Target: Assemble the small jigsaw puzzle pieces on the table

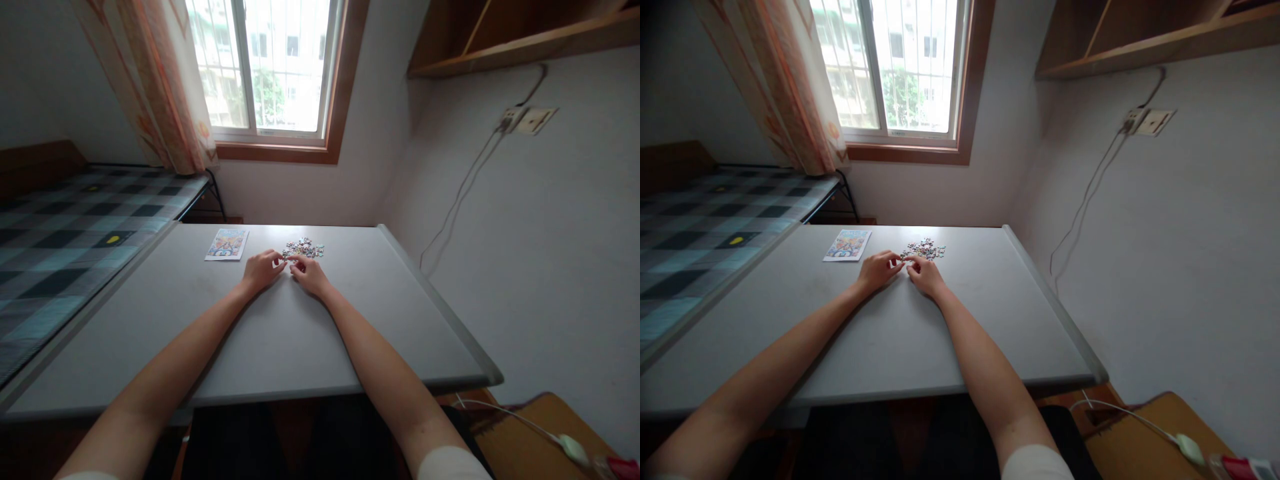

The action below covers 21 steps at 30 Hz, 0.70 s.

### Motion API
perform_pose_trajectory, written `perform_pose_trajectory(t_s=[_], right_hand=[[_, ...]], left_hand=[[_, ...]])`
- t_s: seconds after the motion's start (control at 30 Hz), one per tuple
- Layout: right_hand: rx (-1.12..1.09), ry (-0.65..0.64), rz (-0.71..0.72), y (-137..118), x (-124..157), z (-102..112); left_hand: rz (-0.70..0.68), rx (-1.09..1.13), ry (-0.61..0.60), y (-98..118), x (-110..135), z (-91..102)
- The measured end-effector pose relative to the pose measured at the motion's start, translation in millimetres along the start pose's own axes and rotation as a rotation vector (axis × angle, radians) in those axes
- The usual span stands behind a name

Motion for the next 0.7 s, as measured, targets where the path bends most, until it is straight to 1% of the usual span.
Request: perform_pose_trajectory(t_s=[0.57, 0.7], right_hand=[[-0.027, 0.004, -0.018, -0.2, 0.4, 0.5], [-0.025, 0.013, -0.017, -1.7, 0.7, 1.0]], left_hand=[[-0.047, 0.065, 0.021, -1.2, 0.3, -1.1], [-0.081, 0.102, 0.008, -2.0, 0.2, -1.8]])
Point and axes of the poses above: each hand's wrist, its own x-axis away from the middle knuckle, its own z-axis out of the back of the hand, y = z × x, the point moved 1 cm from there along -x, towards the middle knuckle, and after that the axes turned 10 degrees about -x, right-handed, at the moved point
